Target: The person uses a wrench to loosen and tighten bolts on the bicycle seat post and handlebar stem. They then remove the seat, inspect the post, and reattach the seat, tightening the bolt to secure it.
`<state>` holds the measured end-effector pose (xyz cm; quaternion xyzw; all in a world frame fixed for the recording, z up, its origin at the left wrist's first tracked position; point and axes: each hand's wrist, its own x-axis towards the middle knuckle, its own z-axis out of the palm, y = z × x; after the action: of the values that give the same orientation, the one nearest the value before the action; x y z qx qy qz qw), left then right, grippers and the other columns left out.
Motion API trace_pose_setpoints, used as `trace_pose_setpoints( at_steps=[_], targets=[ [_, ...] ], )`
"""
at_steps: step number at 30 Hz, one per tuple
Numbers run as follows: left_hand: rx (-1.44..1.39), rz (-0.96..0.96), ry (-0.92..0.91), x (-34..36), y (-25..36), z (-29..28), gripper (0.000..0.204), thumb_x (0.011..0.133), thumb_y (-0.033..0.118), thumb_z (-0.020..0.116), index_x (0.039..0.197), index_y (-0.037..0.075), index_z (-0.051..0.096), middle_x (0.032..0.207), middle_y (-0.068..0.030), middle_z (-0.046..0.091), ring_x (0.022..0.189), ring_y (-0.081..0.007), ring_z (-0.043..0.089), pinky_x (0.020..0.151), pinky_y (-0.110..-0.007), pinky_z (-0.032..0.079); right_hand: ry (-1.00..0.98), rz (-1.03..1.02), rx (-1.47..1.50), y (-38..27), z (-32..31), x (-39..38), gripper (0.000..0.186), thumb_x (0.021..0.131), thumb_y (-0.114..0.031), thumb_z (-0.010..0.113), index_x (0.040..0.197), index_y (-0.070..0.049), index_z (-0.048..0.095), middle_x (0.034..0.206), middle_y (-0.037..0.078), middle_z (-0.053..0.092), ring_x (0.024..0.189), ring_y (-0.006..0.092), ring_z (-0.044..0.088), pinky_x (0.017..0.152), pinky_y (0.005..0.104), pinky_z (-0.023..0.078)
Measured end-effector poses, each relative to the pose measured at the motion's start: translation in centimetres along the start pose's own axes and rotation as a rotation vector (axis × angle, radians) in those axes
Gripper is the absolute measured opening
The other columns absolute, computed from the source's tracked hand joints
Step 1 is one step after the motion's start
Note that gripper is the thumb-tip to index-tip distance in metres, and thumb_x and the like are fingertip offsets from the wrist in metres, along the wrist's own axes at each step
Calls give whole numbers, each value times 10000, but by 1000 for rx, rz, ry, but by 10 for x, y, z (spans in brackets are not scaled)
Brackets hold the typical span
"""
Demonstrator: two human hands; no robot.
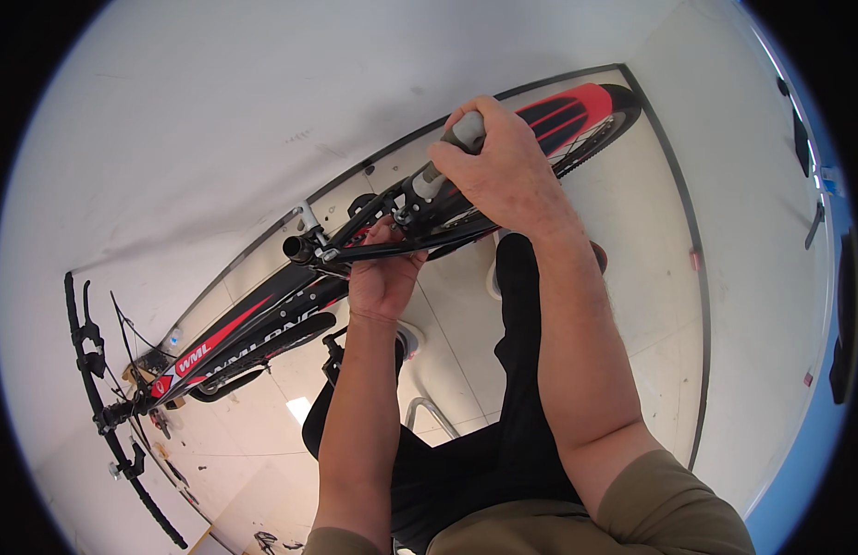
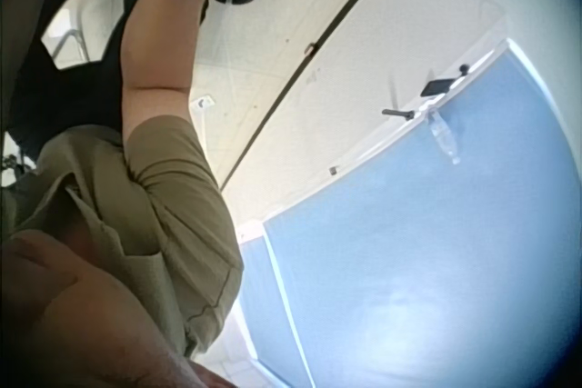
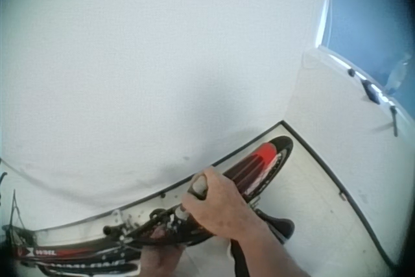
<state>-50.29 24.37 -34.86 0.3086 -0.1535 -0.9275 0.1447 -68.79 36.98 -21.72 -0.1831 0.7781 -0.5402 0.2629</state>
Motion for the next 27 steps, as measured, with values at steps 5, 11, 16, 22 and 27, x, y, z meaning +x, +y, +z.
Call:
trace_pose_setpoints(
  at_steps=[5,11,16,22,27],
  targets=[
    [42,-2,-16,5,-1,-9,239,1046,288,549,972,99,676,867,-33,712,841,-210,657,808,-416,516,14,-19,-16,1,1,0,296,809,-188,703,953,45,591,793,140,663,744,253,645,745,367,529],
    [158,-93,-25,7,1,2,363,1078,373,461,966,88,656,789,-56,664,728,-189,583,757,-412,514,10,4,-9,1,2,1,297,811,-190,703,967,41,600,806,144,671,758,257,655,755,368,532],
    [159,-89,-134,10,3,-14,354,1070,378,478,996,87,665,838,-60,679,765,-199,610,776,-412,519,31,-52,-19,7,4,2,359,805,-216,698,1044,32,597,719,91,618,673,186,599,690,326,496],
    [71,-18,-1,1,3,7,228,1036,311,570,1017,113,681,901,-27,716,881,-207,679,792,-409,536,47,-49,-39,10,5,3,391,801,-226,700,1083,24,597,674,57,583,627,134,560,652,295,473],
    [33,7,-16,6,1,-9,192,1027,289,593,1028,116,678,914,-27,721,883,-206,683,786,-415,542,53,-65,-36,9,7,3,385,799,-224,702,1081,18,599,681,52,579,629,130,551,650,289,469]
  ],
)
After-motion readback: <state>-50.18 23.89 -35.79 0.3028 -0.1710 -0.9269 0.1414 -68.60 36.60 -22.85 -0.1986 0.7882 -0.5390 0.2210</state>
